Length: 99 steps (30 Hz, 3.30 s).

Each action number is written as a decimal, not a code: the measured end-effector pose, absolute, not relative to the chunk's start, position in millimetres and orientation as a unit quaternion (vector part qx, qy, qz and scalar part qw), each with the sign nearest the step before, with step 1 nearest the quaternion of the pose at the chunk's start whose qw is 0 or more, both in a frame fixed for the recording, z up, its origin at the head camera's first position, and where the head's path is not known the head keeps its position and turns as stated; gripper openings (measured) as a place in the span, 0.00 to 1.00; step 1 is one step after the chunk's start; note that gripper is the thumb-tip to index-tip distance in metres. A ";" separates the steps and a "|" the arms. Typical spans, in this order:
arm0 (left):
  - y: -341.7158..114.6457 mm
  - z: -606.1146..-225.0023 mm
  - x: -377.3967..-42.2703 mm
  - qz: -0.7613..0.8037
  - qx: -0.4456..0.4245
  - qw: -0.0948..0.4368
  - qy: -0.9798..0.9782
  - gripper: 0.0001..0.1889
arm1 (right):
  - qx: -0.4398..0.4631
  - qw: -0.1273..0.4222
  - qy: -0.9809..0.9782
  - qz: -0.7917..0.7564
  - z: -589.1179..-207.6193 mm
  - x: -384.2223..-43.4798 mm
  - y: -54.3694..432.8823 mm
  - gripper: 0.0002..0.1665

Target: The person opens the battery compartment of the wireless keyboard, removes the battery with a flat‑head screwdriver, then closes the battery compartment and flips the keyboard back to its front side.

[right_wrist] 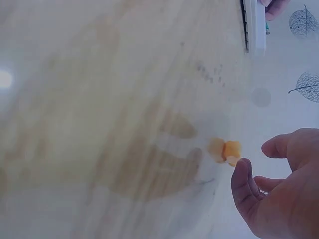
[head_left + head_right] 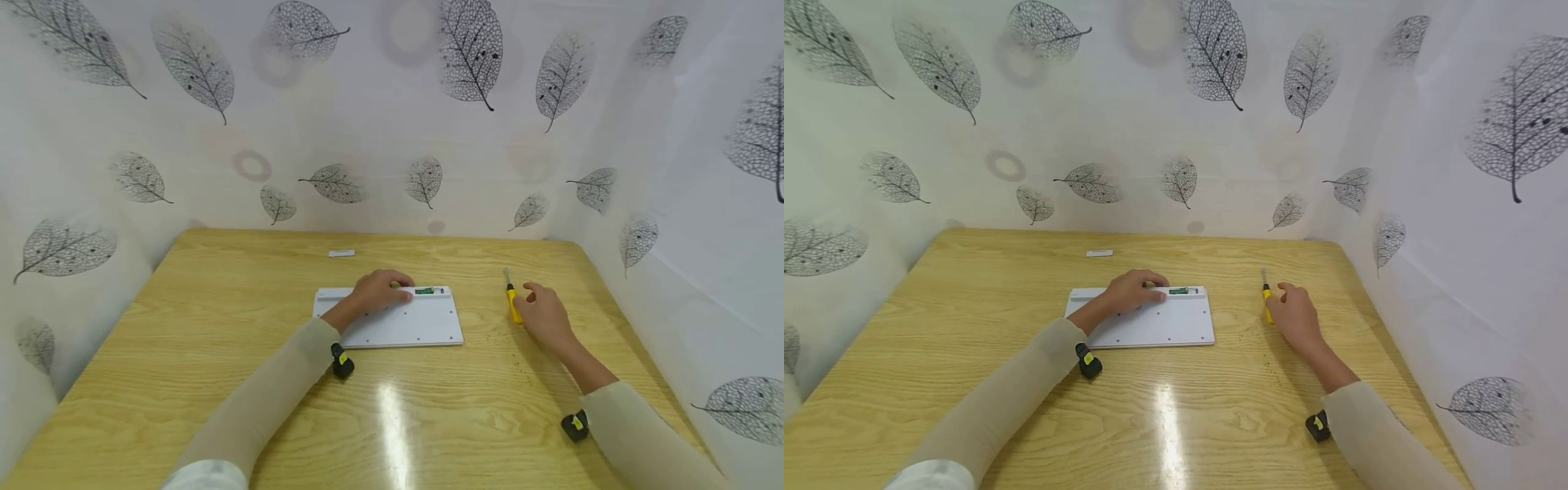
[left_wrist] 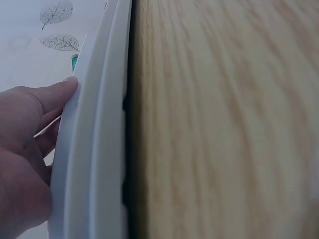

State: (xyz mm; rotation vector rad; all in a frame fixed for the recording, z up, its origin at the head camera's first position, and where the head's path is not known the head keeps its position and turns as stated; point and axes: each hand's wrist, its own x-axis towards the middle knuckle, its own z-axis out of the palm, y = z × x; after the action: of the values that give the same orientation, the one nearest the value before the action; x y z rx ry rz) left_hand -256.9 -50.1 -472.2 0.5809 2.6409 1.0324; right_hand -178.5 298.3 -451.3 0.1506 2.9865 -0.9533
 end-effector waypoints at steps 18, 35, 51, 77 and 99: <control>-52.0 -471.8 -257.4 0.354 0.192 0.132 0.906 0.16 | -0.037 -0.010 0.931 -0.363 -446.5 -197.7 263.6 0.30; -48.5 -468.1 -256.3 0.357 0.185 0.147 0.904 0.16 | -0.097 0.079 0.890 -0.438 -468.4 -217.9 220.4 0.26; -49.1 -468.8 -258.4 0.354 0.189 0.162 0.902 0.16 | -0.099 0.096 0.904 -0.404 -471.1 -222.5 212.4 0.22; -45.5 -465.7 -263.7 0.406 0.201 0.186 0.872 0.16 | -0.103 0.112 0.902 -0.405 -473.0 -228.6 209.8 0.19; -21.9 -469.5 -264.5 0.375 0.228 0.154 0.885 0.11 | -0.128 0.101 0.906 -0.392 -473.3 -228.1 209.8 0.18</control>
State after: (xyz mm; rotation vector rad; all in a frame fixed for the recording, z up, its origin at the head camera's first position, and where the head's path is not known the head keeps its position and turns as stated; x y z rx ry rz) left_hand -264.5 -21.9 -469.5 0.6526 2.5372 1.0744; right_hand -228.1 209.8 -473.3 -0.3787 2.6755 -1.1572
